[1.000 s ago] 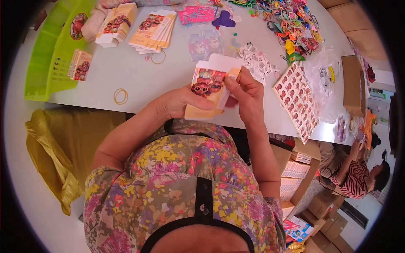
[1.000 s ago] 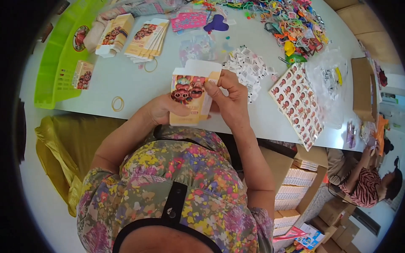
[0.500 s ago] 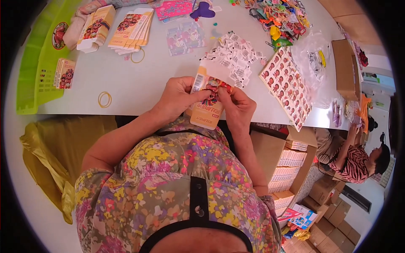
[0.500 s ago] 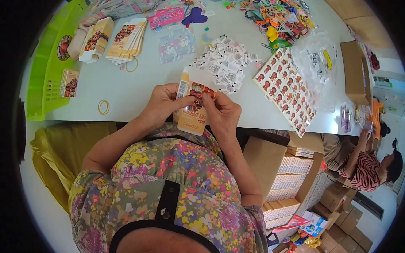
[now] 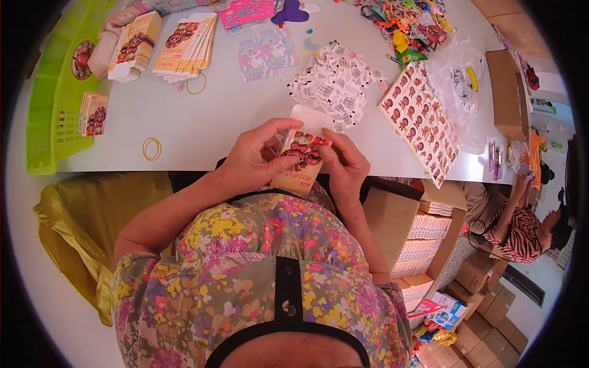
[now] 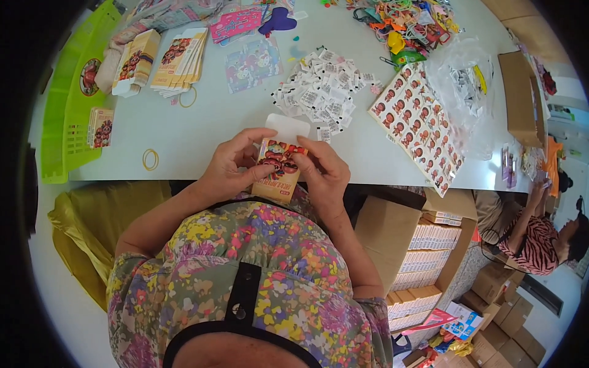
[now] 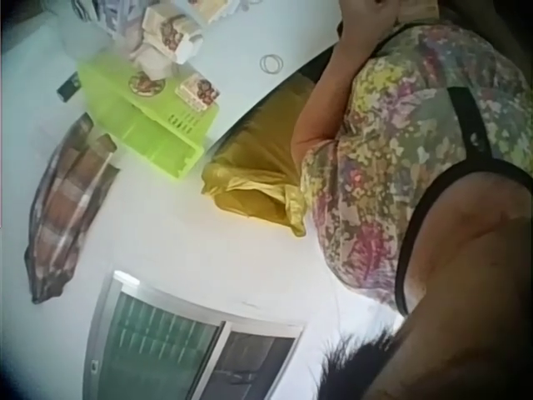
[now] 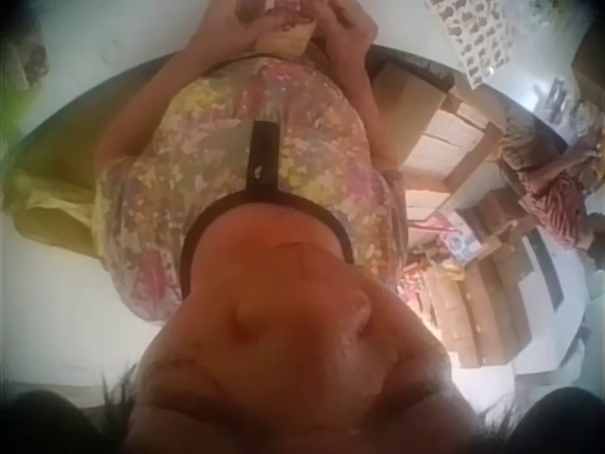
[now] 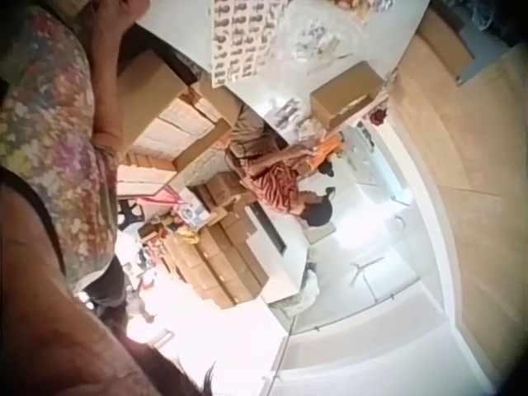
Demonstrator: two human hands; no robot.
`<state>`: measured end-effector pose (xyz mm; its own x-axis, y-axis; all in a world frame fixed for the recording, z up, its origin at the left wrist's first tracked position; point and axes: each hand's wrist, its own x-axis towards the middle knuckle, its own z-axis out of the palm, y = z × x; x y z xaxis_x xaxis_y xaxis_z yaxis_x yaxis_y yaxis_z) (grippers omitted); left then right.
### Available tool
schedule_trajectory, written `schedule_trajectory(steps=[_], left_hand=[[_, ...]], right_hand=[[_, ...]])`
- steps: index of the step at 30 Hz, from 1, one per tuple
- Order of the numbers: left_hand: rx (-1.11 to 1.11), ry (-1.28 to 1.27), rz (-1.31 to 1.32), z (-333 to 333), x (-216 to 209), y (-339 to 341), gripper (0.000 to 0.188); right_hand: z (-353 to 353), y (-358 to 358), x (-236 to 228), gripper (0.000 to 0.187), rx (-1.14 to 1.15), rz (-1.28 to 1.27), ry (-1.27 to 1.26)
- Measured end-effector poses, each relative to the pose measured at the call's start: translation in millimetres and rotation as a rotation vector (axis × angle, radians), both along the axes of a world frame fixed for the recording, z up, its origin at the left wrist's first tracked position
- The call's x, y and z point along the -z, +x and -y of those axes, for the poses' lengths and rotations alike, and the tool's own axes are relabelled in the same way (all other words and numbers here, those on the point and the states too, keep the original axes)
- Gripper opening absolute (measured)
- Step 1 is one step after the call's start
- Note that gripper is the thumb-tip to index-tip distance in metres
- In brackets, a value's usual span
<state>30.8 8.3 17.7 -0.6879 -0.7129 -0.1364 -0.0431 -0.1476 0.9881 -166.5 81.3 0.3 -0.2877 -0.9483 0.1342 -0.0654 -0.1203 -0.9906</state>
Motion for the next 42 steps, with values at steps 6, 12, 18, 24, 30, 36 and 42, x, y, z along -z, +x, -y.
schedule_trajectory(steps=[6,12,18,24,30,36,42], left_hand=[[-0.188,-0.393,-0.035,16,14,-13,0.024],[-0.244,-0.102,-0.119,19,7,-16,0.009],[-0.148,0.105,-0.124,32,-4,-11,0.01],[-0.121,0.196,-0.108,33,-15,-10,0.01],[-0.046,0.035,-0.1,30,-9,-4,0.007],[0.091,0.026,-0.085,13,-7,0,0.01],[0.039,0.396,-0.19,31,9,0,0.049]], right_hand=[[22,-18,-2,0.013,-0.226,0.133,0.18],[28,-18,-24,0.015,-0.254,-0.186,0.15],[38,-33,-45,0.014,-0.376,0.014,0.398],[44,-38,-58,0.014,-0.433,-0.015,0.496],[27,-32,-52,0.015,-0.372,0.19,0.503],[-11,-12,-40,0.021,-0.319,-0.03,0.32],[-5,-36,-23,0.023,-0.058,0.382,0.319]])
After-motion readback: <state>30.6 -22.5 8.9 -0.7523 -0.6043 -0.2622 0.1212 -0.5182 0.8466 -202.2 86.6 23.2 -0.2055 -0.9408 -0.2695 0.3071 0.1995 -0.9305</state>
